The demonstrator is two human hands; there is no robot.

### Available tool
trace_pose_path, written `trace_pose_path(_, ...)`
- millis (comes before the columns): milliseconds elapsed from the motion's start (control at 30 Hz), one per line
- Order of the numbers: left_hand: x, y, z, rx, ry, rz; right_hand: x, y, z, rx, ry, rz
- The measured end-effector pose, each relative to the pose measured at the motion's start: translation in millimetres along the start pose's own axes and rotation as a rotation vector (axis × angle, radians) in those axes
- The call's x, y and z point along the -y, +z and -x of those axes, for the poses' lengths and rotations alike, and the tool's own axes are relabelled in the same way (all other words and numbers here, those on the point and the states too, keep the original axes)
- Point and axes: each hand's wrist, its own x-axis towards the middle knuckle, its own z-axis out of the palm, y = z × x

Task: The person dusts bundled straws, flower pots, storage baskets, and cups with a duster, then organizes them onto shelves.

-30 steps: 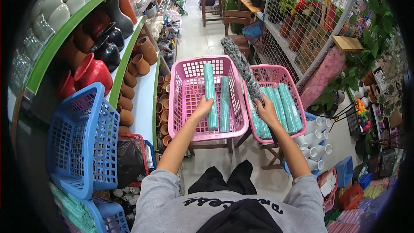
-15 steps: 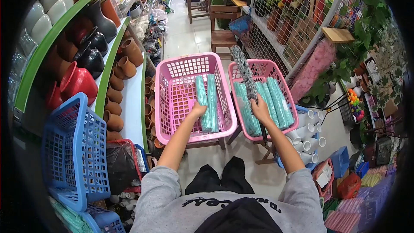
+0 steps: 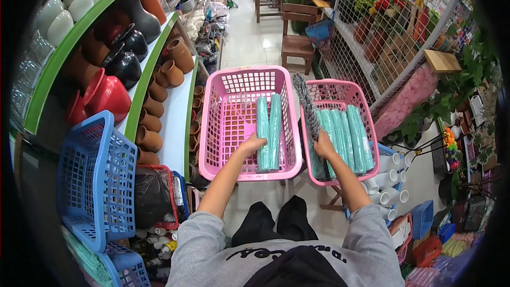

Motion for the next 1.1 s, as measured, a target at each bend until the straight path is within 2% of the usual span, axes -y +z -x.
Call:
trace_pose_path(33, -5, -1, 5, 0.026, -0.056, -0.005, 16, -13, 7, 0.024, 0.088, 0.085)
trace_pose_path(67, 1, -6, -4, 0.055, -0.07, -0.076, 31, -22, 14, -0.103, 0.092, 0.139)
trace_pose_path(100, 4, -8, -6, 0.057, -0.07, -0.074, 44, -33, 15, -0.103, 0.092, 0.142)
trace_pose_path(167, 10, -7, -7, -0.058, 0.019, -0.079, 70, -54, 16, -0.414, -0.429, 0.053)
trace_pose_path(200, 11, -8, -4, -0.055, 0.021, -0.076, 90, -63, 24, -0.413, -0.429, 0.058)
trace_pose_path(267, 9, -10, 9, -0.053, 0.135, 0.097, 137, -68, 40, -0.288, -0.643, -0.147)
trace_pose_path(300, 4, -10, 20, -0.048, 0.129, 0.099, 154, -58, 48, -0.246, -0.663, -0.265)
trace_pose_path(367, -8, -16, 41, -0.073, 0.158, 0.236, 172, -25, 43, -0.076, -0.6, -0.116)
trace_pose_path(400, -1, -21, 37, -0.103, 0.244, 0.21, 180, -16, 42, 0.055, -0.468, 0.01)
trace_pose_path(433, 1, -24, 43, -0.106, 0.247, 0.209, 186, -9, 40, 0.182, -0.333, 0.134)
trace_pose_path(467, 3, -27, 49, -0.111, 0.308, 0.199, 184, 6, 33, 0.18, -0.336, 0.134)
trace_pose_path(500, 3, -31, 56, -0.116, 0.367, 0.189, 176, 28, 21, 0.167, -0.207, 0.184)
trace_pose_path(533, 0, -33, 66, -0.109, 0.367, 0.197, 171, 43, 15, 0.156, -0.079, 0.232)
trace_pose_path(567, -2, -34, 75, -0.113, 0.362, 0.197, 171, 49, 14, 0.161, -0.081, 0.23)
trace_pose_path(633, -5, -38, 86, -0.191, 0.326, 0.285, 170, 59, 7, 0.217, 0.053, 0.163)
trace_pose_path(700, -1, -42, 87, -0.181, 0.347, 0.366, 171, 65, -2, 0.261, 0.054, 0.193)
trace_pose_path(767, -3, -47, 91, -0.152, 0.355, 0.358, 172, 64, -7, 0.305, 0.08, 0.082)
trace_pose_path(833, -2, -50, 94, -0.145, 0.374, 0.369, 172, 61, -6, 0.251, 0.071, 0.053)
trace_pose_path(900, -2, -50, 98, -0.158, 0.394, 0.374, 173, 54, -7, 0.163, -0.041, -0.274)
trace_pose_path(933, -1, -50, 100, -0.155, 0.399, 0.374, 177, 52, -8, 0.045, -0.082, -0.397)
trace_pose_path(967, -2, -49, 102, -0.155, 0.404, 0.4, 178, 47, -8, 0.039, -0.082, -0.397)
trace_pose_path(1033, -3, -50, 105, -0.153, 0.415, 0.422, 205, 9, 11, 0.336, 0.299, -0.971)
trace_pose_path(1067, -3, -50, 103, -0.158, 0.407, 0.438, 208, 4, 13, 0.381, 0.33, -1.159)
trace_pose_path(1100, -3, -51, 100, -0.164, 0.399, 0.454, 203, 8, 10, 0.374, 0.324, -1.161)
